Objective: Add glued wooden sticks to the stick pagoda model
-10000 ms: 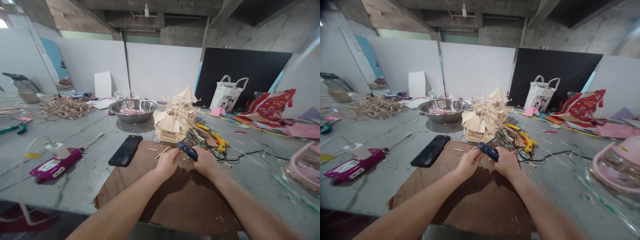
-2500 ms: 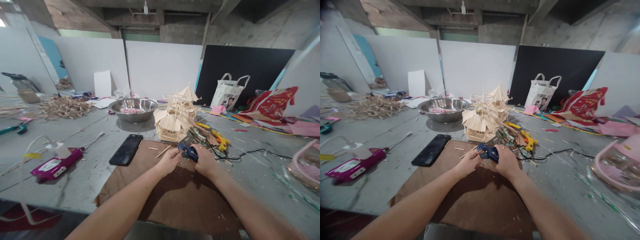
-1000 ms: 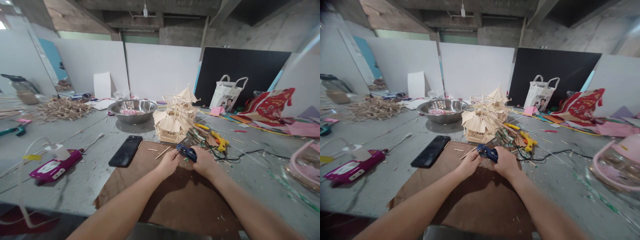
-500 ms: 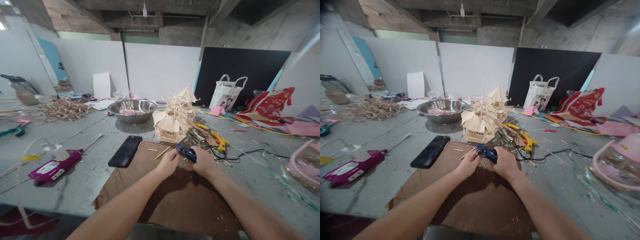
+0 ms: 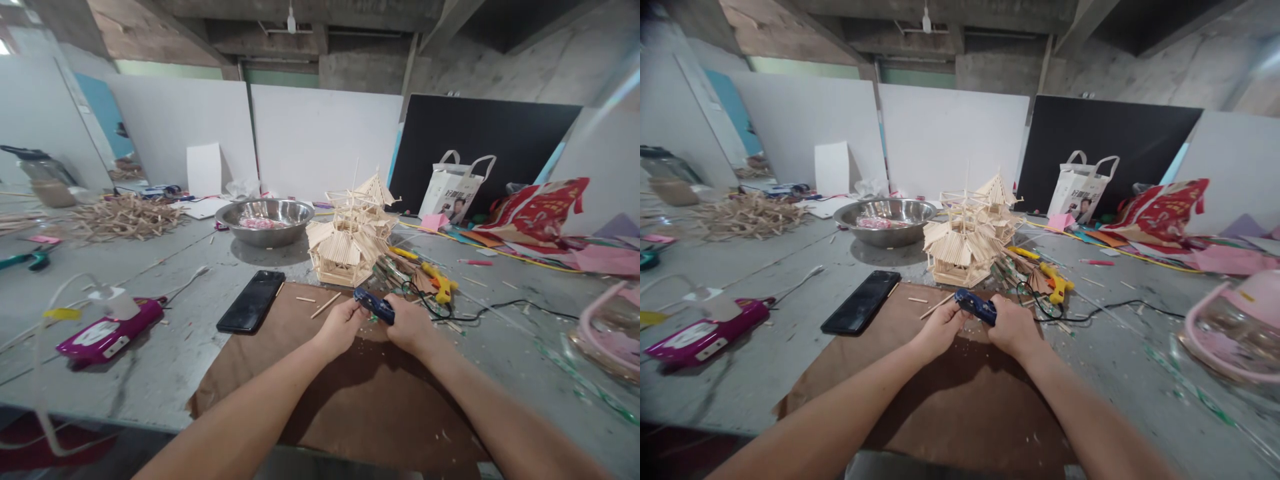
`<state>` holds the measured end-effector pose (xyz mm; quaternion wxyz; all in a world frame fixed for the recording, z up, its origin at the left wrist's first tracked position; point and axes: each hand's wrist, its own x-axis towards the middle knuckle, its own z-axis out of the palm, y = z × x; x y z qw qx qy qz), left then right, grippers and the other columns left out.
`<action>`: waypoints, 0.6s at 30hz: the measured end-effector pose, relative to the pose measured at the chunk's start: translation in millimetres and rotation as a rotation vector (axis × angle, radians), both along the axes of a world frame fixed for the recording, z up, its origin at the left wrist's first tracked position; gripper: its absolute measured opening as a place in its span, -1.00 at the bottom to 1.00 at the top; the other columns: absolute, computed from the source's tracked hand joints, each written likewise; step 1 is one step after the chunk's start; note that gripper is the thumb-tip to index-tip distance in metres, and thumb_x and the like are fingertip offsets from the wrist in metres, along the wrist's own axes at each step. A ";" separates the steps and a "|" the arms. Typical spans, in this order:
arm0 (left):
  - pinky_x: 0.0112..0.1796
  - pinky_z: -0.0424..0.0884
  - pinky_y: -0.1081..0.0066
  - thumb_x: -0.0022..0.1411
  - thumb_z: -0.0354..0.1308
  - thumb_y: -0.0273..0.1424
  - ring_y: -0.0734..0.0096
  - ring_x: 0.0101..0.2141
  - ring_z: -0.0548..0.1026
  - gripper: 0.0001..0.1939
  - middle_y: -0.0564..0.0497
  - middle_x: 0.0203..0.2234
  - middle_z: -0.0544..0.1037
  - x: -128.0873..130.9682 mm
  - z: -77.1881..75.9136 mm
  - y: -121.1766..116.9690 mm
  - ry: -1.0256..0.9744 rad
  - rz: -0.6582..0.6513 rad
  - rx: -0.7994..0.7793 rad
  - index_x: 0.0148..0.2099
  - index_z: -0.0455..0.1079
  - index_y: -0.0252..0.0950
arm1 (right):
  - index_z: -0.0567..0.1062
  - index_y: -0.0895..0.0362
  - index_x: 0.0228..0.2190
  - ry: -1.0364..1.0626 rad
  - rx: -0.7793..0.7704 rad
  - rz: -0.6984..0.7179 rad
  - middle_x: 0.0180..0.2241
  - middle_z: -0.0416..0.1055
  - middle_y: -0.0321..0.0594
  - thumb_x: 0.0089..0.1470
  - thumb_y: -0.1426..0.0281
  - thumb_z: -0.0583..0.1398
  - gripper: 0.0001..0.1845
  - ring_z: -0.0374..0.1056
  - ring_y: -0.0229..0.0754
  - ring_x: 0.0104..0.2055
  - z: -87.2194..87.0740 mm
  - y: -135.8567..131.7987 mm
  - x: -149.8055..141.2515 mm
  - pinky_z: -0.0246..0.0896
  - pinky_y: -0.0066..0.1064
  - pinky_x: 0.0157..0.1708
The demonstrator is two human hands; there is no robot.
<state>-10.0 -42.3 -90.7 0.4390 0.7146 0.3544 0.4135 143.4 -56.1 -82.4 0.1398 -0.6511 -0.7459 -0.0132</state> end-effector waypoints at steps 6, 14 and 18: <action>-0.55 0.10 0.56 0.08 -0.10 -0.22 0.59 -0.62 0.09 -0.71 0.16 -0.73 0.08 1.7 -2.7 0.9 -0.043 0.001 -0.043 -0.50 0.21 -0.34 | 0.29 0.12 -0.40 -0.026 0.005 -0.002 -0.44 0.40 -0.21 -0.16 0.38 0.07 -0.83 0.30 -0.18 -0.40 1.3 0.1 -0.4 -0.13 -0.45 -0.51; -0.58 0.09 0.56 0.05 -0.07 -0.18 0.59 -0.63 0.11 -0.69 0.17 -0.75 0.10 2.9 -3.4 0.2 -0.066 0.032 -0.079 -0.50 0.23 -0.34 | 0.30 0.12 -0.41 -0.048 0.001 -0.014 -0.45 0.40 -0.20 -0.16 0.35 0.08 -0.82 0.30 -0.18 -0.41 0.2 1.8 0.4 -0.13 -0.45 -0.51; -0.58 0.08 0.56 0.05 -0.08 -0.18 0.60 -0.64 0.10 -0.69 0.17 -0.75 0.10 3.2 -2.6 -0.3 -0.065 0.031 -0.085 -0.49 0.22 -0.35 | 0.29 0.12 -0.42 -0.059 0.000 -0.014 -0.46 0.41 -0.20 -0.17 0.35 0.07 -0.83 0.31 -0.17 -0.42 -0.8 2.6 0.9 -0.14 -0.44 -0.52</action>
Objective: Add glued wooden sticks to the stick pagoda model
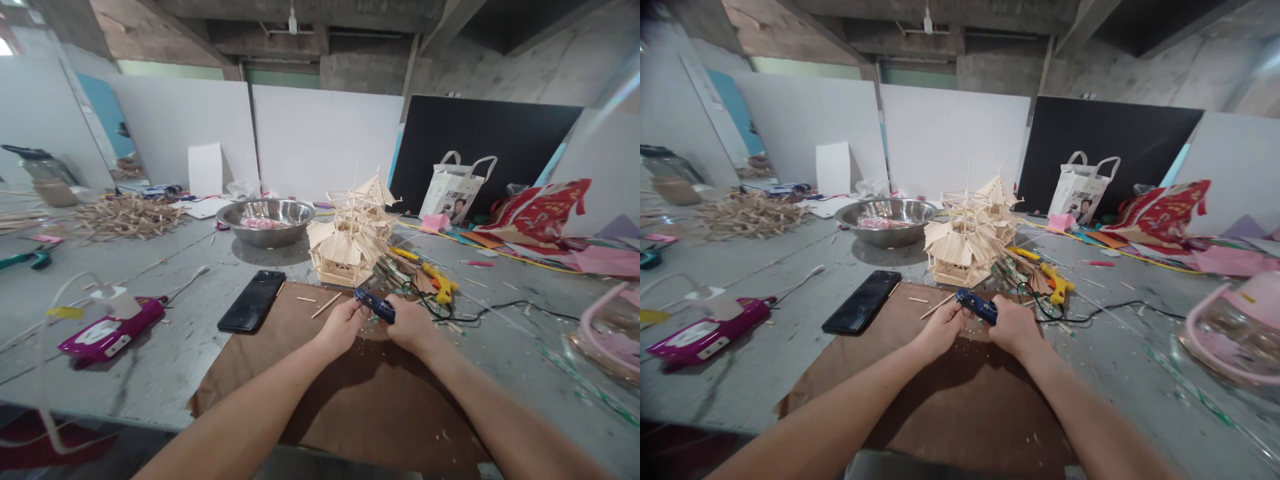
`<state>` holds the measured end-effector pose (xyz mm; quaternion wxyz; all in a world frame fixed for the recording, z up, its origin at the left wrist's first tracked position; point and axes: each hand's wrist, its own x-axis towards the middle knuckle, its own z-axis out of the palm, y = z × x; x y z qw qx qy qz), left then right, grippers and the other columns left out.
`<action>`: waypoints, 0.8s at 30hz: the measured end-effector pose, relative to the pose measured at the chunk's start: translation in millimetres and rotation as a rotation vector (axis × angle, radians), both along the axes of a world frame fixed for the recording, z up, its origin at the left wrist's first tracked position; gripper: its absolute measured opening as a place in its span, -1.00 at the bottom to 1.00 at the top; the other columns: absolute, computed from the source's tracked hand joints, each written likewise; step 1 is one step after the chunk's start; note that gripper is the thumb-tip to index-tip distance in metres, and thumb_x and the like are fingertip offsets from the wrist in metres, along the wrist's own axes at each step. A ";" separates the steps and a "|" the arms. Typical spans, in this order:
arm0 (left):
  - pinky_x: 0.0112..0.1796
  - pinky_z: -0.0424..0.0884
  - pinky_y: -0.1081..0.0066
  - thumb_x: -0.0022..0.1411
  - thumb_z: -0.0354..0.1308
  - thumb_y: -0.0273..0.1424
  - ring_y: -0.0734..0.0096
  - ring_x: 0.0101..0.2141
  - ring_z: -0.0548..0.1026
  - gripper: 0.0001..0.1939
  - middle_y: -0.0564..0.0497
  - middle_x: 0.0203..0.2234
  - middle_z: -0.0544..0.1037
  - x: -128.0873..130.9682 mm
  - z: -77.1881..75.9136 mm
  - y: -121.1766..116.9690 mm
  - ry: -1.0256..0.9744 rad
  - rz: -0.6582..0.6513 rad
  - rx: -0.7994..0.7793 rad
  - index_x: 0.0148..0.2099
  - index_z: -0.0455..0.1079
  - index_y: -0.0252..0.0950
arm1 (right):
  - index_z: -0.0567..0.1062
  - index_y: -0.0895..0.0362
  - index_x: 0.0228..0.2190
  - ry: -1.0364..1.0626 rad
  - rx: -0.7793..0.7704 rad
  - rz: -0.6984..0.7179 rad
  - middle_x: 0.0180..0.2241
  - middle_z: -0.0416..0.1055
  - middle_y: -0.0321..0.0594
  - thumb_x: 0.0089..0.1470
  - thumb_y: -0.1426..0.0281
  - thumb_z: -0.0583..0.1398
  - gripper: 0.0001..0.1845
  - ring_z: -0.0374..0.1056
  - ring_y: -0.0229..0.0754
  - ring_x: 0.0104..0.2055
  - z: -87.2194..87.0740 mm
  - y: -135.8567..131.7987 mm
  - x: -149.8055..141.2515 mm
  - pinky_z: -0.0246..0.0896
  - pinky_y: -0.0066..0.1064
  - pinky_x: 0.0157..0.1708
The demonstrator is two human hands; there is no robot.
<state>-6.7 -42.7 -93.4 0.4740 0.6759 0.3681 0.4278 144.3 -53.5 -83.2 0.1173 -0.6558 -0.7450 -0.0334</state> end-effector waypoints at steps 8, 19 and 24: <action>-0.54 0.12 0.56 0.06 -0.08 -0.21 0.57 -0.59 0.13 -0.70 0.14 -0.70 0.16 -0.7 3.1 0.0 0.004 -0.005 0.021 -0.49 0.26 -0.36 | 0.30 0.11 -0.37 0.053 0.035 0.002 -0.42 0.39 -0.22 -0.17 0.36 0.08 -0.79 0.30 -0.16 -0.38 -2.0 -1.1 0.0 -0.12 -0.45 -0.49; -0.51 0.12 0.55 0.08 -0.10 -0.25 0.57 -0.57 0.12 -0.73 0.12 -0.65 0.19 -1.4 1.0 1.2 0.028 -0.035 0.063 -0.46 0.25 -0.36 | 0.30 0.13 -0.36 0.094 0.053 0.046 -0.41 0.39 -0.20 -0.18 0.38 0.08 -0.77 0.28 -0.18 -0.37 -5.3 1.3 2.8 -0.10 -0.46 -0.47; -0.52 0.10 0.55 0.08 -0.11 -0.25 0.58 -0.58 0.09 -0.73 0.13 -0.66 0.15 -1.5 3.1 -0.7 0.025 -0.050 0.072 -0.48 0.21 -0.35 | 0.29 0.12 -0.43 0.035 0.060 0.035 -0.47 0.40 -0.21 -0.16 0.34 0.07 -0.84 0.31 -0.17 -0.42 -5.8 0.8 3.2 -0.12 -0.46 -0.52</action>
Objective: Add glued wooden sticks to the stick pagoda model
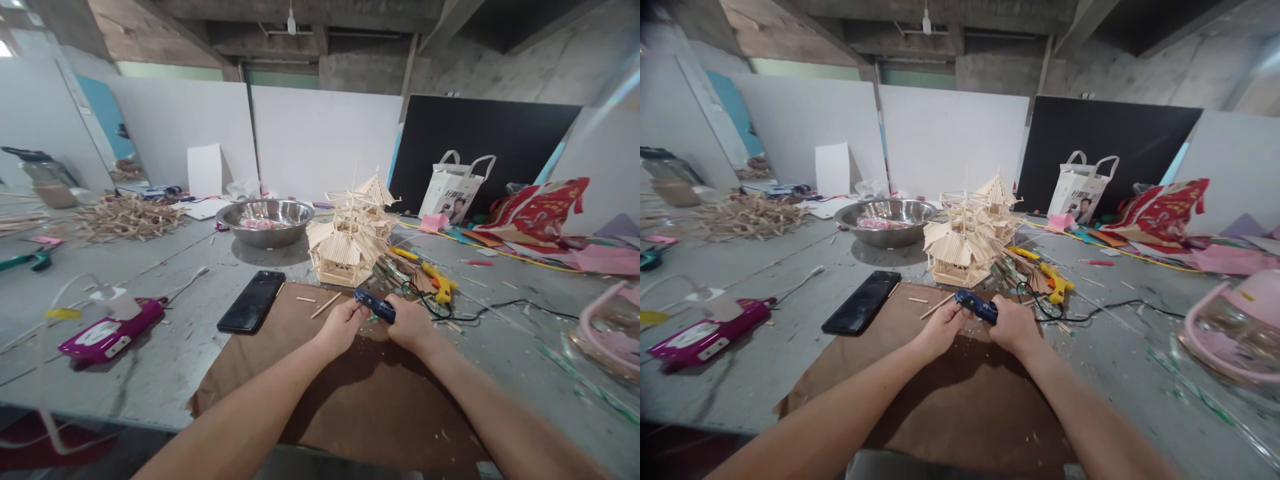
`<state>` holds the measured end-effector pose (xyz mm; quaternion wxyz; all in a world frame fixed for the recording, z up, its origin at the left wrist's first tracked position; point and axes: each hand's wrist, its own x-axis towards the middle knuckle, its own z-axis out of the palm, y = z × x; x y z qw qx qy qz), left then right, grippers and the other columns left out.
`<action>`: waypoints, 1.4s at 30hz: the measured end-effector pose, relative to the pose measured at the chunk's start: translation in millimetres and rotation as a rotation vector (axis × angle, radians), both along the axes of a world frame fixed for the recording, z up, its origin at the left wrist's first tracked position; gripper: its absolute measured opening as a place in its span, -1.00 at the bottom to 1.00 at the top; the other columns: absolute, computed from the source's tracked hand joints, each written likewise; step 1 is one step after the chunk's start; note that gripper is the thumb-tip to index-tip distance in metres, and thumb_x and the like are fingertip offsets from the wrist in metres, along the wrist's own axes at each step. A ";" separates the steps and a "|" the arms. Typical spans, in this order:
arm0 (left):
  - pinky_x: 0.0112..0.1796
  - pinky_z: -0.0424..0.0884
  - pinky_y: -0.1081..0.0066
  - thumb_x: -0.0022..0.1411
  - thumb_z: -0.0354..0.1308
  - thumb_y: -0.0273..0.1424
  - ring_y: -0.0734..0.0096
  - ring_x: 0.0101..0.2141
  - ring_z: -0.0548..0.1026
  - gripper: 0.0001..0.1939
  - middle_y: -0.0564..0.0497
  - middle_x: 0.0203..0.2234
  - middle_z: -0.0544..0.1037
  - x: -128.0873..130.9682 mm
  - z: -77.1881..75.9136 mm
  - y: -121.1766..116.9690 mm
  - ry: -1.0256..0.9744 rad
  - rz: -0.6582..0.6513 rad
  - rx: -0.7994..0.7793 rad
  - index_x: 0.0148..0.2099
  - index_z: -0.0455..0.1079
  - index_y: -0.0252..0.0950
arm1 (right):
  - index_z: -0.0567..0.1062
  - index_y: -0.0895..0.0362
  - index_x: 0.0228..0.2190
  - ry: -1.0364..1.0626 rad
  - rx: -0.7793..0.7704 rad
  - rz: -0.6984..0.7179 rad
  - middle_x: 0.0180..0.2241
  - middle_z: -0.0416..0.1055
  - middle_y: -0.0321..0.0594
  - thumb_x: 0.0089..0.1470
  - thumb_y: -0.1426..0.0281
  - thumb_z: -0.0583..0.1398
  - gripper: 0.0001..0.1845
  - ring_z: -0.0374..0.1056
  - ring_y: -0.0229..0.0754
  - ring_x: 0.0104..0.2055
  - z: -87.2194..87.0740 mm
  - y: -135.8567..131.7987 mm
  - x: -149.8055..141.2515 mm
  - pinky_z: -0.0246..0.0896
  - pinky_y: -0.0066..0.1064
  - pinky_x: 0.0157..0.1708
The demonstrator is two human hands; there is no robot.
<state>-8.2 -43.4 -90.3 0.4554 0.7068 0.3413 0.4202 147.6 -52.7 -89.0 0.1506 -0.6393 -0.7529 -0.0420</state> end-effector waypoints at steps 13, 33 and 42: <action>-0.47 0.11 0.54 0.12 -0.15 -0.25 0.57 -0.52 0.14 -0.70 0.11 -0.61 0.20 -2.8 -2.9 1.8 0.119 -0.002 0.110 -0.49 0.22 -0.35 | 0.30 0.11 -0.43 -0.019 -0.018 -0.054 -0.47 0.41 -0.23 -0.16 0.33 0.08 -0.84 0.30 -0.19 -0.43 0.0 1.8 0.9 -0.15 -0.46 -0.53; -0.58 0.05 0.56 0.13 -0.15 -0.24 0.62 -0.63 0.08 -0.75 0.18 -0.68 0.12 -3.7 0.1 4.1 0.068 0.087 0.042 -0.44 0.14 -0.31 | 0.25 0.20 -0.21 0.168 0.179 0.058 -0.26 0.33 -0.09 -0.27 0.52 0.06 -0.55 0.23 -0.10 -0.23 -7.8 8.4 9.3 0.05 -0.37 -0.25; -0.63 0.02 0.57 0.12 -0.15 -0.21 0.65 -0.69 0.06 -0.69 0.20 -0.75 0.11 -1.8 3.1 4.4 -0.034 0.048 -0.070 -0.54 0.09 -0.31 | 0.26 0.17 -0.22 0.170 0.216 0.103 -0.29 0.33 -0.12 -0.22 0.47 0.07 -0.60 0.24 -0.11 -0.27 -9.1 6.4 7.0 0.06 -0.39 -0.32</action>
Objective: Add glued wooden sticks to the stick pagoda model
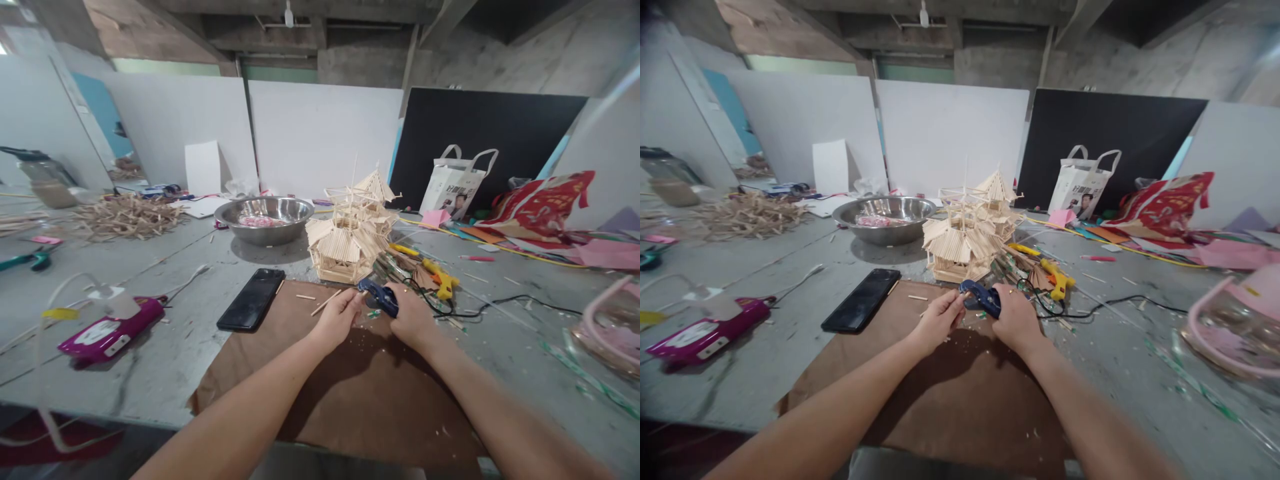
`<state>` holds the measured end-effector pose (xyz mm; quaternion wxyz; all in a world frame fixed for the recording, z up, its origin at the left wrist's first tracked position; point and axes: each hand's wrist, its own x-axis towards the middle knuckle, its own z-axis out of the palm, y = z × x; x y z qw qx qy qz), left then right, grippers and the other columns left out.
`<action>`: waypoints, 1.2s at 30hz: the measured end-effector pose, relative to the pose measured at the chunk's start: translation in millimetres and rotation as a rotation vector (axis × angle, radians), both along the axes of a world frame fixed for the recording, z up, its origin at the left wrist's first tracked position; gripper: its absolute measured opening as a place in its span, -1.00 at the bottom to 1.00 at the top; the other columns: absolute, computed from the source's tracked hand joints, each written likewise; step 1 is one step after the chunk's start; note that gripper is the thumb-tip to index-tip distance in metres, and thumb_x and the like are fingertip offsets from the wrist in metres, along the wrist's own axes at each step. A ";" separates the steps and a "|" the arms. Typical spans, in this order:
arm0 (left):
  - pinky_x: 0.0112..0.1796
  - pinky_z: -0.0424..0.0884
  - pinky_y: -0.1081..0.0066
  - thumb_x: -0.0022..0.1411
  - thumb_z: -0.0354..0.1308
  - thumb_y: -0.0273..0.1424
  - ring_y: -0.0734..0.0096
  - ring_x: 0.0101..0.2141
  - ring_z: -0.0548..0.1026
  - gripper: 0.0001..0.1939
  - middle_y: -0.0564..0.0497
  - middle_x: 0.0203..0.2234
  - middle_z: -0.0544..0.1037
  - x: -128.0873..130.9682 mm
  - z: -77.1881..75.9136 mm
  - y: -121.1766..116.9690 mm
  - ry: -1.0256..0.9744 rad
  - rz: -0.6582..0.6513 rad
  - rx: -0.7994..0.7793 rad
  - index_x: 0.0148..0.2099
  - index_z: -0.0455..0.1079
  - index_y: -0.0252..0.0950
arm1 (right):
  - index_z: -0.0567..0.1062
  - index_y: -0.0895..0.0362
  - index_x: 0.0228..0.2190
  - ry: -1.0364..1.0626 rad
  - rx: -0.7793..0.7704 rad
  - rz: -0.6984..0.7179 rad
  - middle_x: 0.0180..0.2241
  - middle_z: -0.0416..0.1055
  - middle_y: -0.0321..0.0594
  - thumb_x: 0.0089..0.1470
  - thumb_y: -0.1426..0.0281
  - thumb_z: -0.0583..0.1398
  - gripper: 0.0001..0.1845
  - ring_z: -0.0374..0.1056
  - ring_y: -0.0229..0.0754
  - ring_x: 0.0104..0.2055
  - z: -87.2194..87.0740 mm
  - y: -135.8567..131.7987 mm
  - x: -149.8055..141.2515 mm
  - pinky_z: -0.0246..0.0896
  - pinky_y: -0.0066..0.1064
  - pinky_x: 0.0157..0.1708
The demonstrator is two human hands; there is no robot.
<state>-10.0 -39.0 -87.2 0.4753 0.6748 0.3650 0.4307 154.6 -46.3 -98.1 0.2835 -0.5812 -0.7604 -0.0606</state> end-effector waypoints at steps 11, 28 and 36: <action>-0.64 -0.01 0.56 0.09 -0.11 -0.18 0.65 -0.68 0.04 -0.69 0.18 -0.73 0.09 1.5 1.1 -3.0 -0.070 -0.077 0.048 -0.49 0.16 -0.34 | 0.28 0.19 -0.25 -0.004 -0.017 0.059 -0.29 0.34 -0.09 -0.17 0.38 0.06 -0.66 0.26 -0.11 -0.26 1.6 -3.5 -2.9 0.10 -0.36 -0.30; -0.57 0.06 0.56 0.11 -0.12 -0.27 0.60 -0.60 0.08 -0.73 0.12 -0.65 0.14 -0.6 -1.1 -2.3 0.054 -0.021 0.158 -0.44 0.27 -0.35 | 0.29 0.20 -0.23 -0.047 -0.092 0.015 -0.29 0.36 -0.09 -0.15 0.33 0.05 -0.63 0.27 -0.10 -0.26 5.1 -5.6 -3.6 0.09 -0.37 -0.29; -0.50 0.12 0.56 0.10 -0.11 -0.31 0.58 -0.56 0.11 -0.76 0.09 -0.59 0.22 -0.5 0.2 -3.2 0.047 -0.014 0.182 -0.43 0.29 -0.36 | 0.29 0.20 -0.24 -0.079 -0.115 -0.011 -0.31 0.37 -0.08 -0.14 0.33 0.05 -0.65 0.27 -0.10 -0.28 5.1 -5.5 -3.8 0.05 -0.39 -0.32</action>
